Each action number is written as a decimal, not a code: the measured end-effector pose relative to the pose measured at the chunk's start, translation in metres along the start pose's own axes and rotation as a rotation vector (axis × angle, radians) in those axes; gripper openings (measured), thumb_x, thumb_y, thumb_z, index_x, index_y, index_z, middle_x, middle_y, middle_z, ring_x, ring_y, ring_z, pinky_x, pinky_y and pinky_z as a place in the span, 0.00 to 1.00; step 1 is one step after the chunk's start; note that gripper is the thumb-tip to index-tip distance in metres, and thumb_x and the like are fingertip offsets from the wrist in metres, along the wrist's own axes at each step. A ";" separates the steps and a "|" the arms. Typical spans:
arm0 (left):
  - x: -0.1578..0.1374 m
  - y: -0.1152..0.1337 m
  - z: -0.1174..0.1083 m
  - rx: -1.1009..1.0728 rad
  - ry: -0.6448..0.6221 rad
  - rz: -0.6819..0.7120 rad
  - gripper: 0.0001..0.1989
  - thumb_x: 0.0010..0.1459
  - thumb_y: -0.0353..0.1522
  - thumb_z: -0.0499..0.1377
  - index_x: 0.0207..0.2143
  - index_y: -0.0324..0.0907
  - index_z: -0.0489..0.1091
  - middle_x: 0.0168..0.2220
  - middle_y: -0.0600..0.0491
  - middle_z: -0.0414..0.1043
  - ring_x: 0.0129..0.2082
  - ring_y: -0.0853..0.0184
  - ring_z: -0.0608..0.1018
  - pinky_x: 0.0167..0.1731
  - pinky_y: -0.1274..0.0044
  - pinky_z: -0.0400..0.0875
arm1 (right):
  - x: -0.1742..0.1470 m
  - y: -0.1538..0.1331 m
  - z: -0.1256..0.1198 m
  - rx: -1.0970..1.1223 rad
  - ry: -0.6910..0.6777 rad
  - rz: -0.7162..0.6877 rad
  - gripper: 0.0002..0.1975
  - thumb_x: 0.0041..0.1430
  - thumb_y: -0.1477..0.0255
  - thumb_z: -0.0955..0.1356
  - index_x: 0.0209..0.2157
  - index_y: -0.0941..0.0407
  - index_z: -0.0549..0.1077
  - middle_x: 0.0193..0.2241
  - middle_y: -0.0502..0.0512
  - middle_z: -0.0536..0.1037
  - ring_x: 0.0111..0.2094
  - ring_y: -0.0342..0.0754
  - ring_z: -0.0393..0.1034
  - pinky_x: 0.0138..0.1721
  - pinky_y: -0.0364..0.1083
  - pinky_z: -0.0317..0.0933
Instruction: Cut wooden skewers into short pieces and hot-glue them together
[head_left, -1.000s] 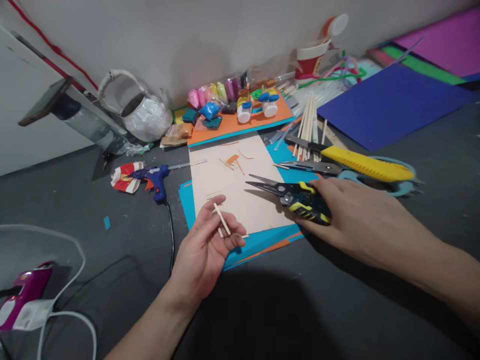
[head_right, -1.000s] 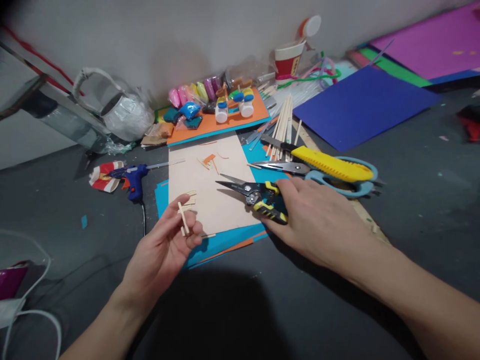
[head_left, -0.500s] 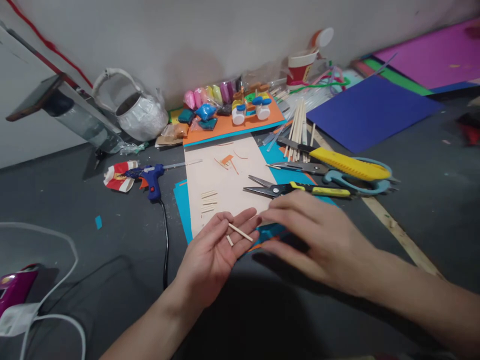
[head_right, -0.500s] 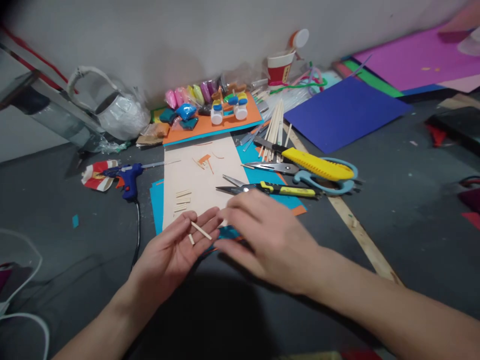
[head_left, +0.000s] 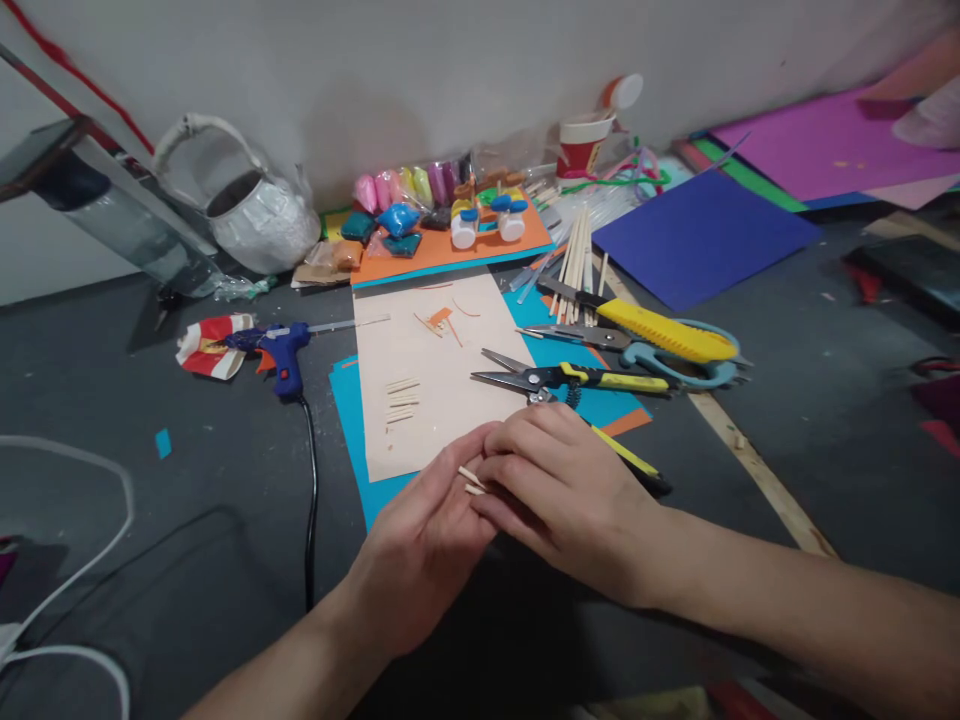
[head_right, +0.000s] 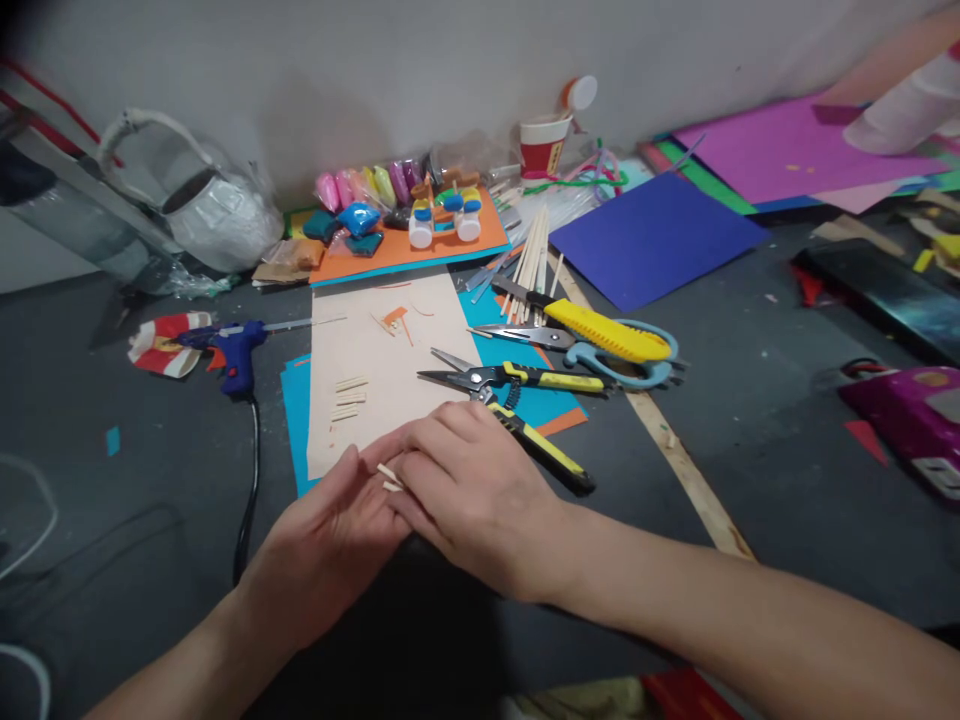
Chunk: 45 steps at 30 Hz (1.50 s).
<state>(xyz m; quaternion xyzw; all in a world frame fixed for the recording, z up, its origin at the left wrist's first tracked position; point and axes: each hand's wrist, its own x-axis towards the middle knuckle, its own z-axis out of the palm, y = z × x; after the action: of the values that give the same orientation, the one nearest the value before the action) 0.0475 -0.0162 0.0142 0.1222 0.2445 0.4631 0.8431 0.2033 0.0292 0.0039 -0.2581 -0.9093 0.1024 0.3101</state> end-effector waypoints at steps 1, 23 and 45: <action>0.000 -0.001 0.000 0.016 -0.008 -0.001 0.21 0.71 0.36 0.44 0.54 0.37 0.70 0.54 0.45 0.71 0.58 0.61 0.70 0.61 0.71 0.60 | -0.001 0.000 0.001 0.003 -0.001 0.012 0.07 0.65 0.74 0.66 0.35 0.61 0.76 0.33 0.60 0.78 0.37 0.52 0.67 0.39 0.52 0.62; -0.005 0.012 -0.019 0.429 0.044 -0.323 0.19 0.59 0.46 0.60 0.28 0.38 0.68 0.19 0.56 0.67 0.15 0.75 0.68 0.15 0.82 0.70 | 0.003 0.005 -0.031 -0.007 0.031 -0.238 0.09 0.65 0.78 0.60 0.41 0.59 0.71 0.31 0.55 0.80 0.34 0.46 0.73 0.46 0.48 0.67; -0.005 0.013 -0.009 0.736 0.171 -0.275 0.17 0.57 0.43 0.59 0.24 0.39 0.67 0.18 0.57 0.67 0.14 0.76 0.68 0.13 0.85 0.64 | 0.001 0.015 -0.029 -0.198 -0.124 -0.420 0.19 0.68 0.78 0.57 0.31 0.59 0.77 0.28 0.57 0.80 0.33 0.50 0.72 0.41 0.52 0.68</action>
<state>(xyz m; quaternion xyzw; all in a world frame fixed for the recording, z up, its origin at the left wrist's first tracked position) 0.0311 -0.0138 0.0139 0.3433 0.4774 0.2359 0.7737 0.2265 0.0427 0.0220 -0.0856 -0.9659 -0.0384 0.2413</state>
